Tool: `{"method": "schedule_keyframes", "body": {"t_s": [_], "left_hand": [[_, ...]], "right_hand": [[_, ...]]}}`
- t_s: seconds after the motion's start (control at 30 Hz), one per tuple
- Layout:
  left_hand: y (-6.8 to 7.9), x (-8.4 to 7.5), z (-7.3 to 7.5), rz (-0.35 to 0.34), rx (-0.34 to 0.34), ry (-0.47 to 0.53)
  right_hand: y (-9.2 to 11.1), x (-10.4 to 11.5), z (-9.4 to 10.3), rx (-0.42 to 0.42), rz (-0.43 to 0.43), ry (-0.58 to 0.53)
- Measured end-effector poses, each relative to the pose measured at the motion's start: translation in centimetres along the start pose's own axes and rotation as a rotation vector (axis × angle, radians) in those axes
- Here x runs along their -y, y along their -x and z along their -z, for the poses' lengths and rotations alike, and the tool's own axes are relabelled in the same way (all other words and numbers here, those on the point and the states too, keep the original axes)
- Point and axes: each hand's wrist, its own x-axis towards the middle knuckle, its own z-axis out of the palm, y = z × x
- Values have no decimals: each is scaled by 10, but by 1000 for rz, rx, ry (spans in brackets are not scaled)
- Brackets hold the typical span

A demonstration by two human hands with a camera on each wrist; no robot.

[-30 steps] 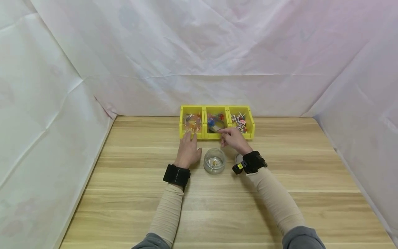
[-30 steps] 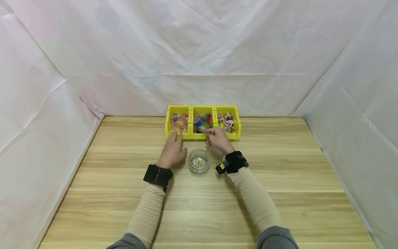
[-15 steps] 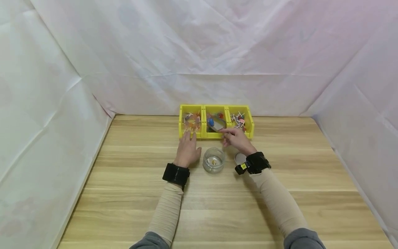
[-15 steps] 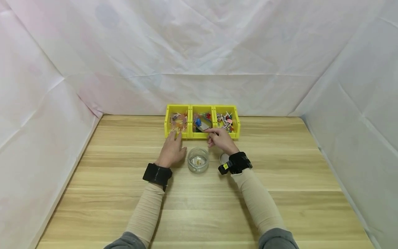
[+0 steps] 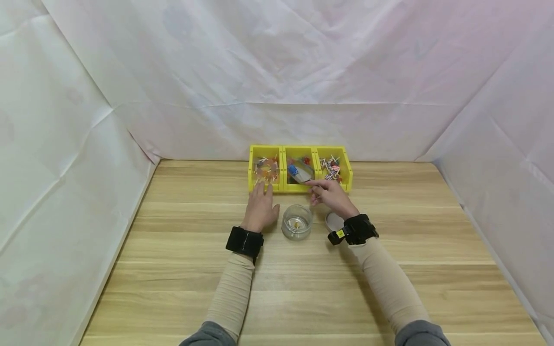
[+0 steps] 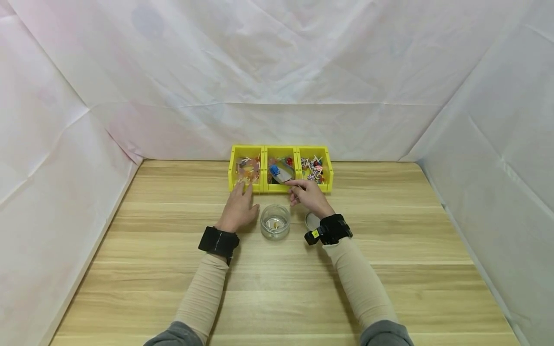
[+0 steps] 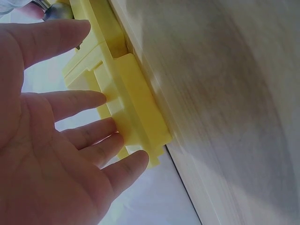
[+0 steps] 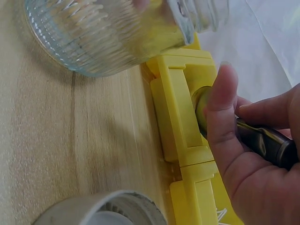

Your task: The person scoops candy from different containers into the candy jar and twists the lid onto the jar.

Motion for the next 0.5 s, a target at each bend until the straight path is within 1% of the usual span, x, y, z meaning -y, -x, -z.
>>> {"method": "schedule_keyframes", "body": {"t_s": [0.23,0.5], "left_hand": [[-1,3,-1,2,-1,-18],[-2,6,-2,10,13,-23]], "right_hand": [[1,1,0,12,-7,10],[6,0,0,38,25,11]]}}
